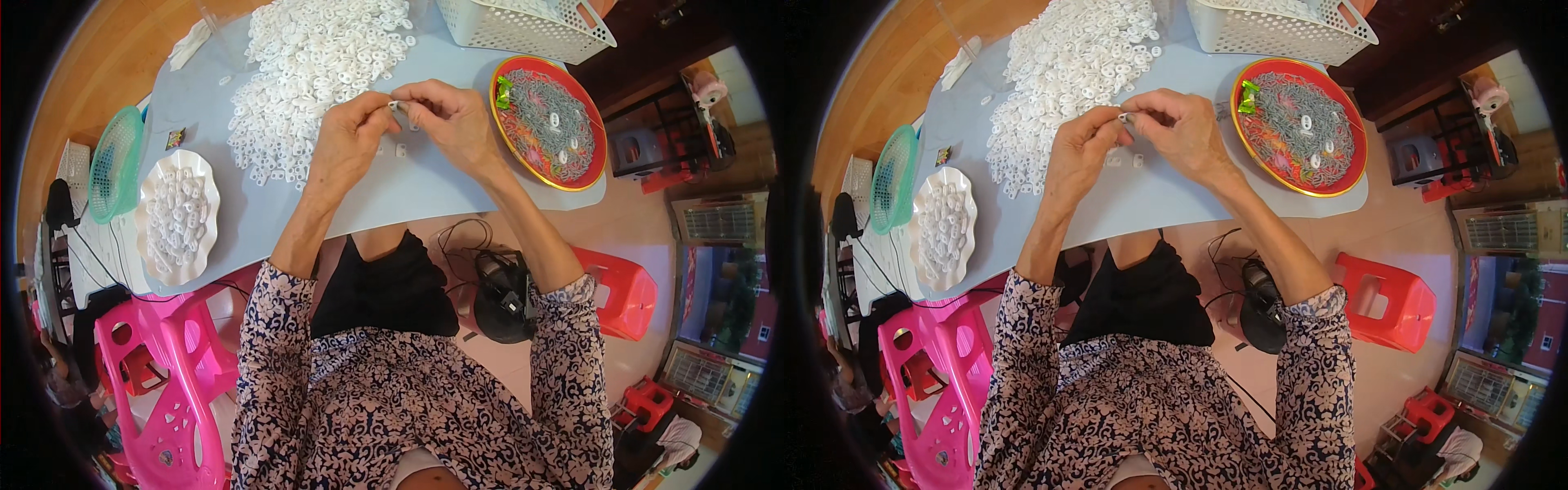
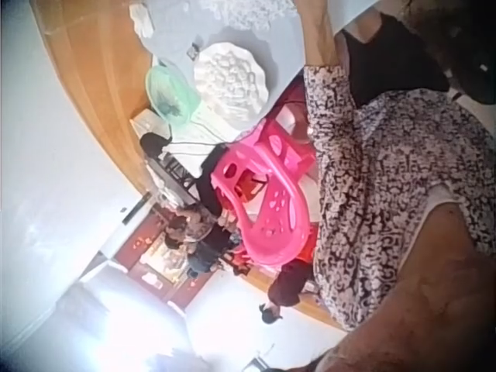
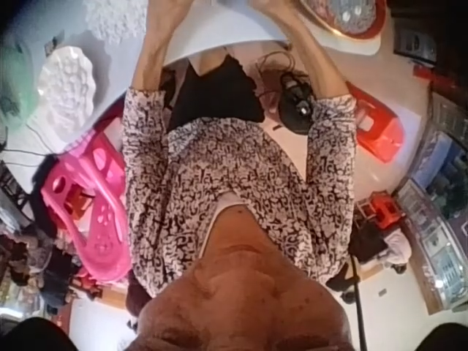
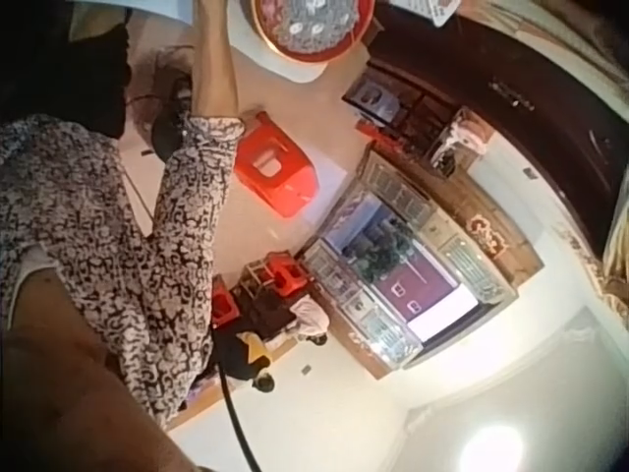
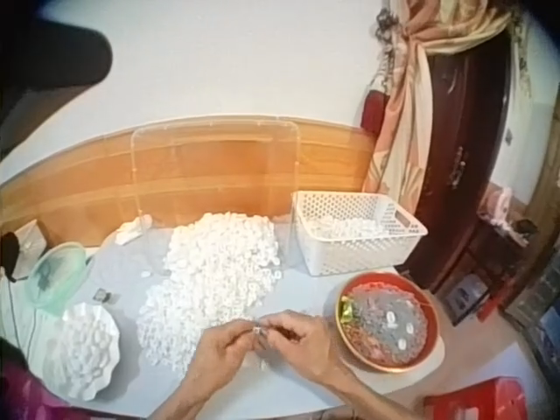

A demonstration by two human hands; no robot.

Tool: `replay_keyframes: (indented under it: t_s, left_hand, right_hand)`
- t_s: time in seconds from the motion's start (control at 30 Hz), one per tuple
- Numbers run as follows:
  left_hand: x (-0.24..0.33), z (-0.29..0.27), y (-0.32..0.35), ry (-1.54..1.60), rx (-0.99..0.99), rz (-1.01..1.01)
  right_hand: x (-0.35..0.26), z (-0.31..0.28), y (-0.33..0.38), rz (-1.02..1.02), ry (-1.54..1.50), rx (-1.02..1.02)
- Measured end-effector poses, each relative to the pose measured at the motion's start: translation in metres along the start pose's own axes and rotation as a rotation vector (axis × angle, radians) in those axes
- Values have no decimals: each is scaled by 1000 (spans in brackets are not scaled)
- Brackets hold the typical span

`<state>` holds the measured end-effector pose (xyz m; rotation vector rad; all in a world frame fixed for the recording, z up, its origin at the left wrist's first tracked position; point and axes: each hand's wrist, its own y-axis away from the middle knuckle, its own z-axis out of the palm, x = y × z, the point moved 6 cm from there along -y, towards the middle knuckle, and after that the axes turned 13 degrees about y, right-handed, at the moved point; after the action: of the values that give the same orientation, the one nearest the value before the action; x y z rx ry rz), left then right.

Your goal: Assembling small white plastic components by hand at a table.

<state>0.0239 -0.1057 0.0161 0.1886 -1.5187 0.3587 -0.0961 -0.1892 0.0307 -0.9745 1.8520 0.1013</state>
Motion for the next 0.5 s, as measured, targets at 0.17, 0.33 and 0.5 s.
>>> replay_keyframes:
  t_s: [0.17, 0.33, 0.5]
  left_hand:
    - [4, -15, 9, 196, 29, -33]
    - [1, -26, 18, 274, 50, -50]
    - [10, -34, 22, 382, 136, -130]
  right_hand:
    - [-13, 16, -2, 31, -106, -12]
    - [-22, 31, -5, 107, -121, -100]
    - [-34, 29, -8, -120, -35, 34]
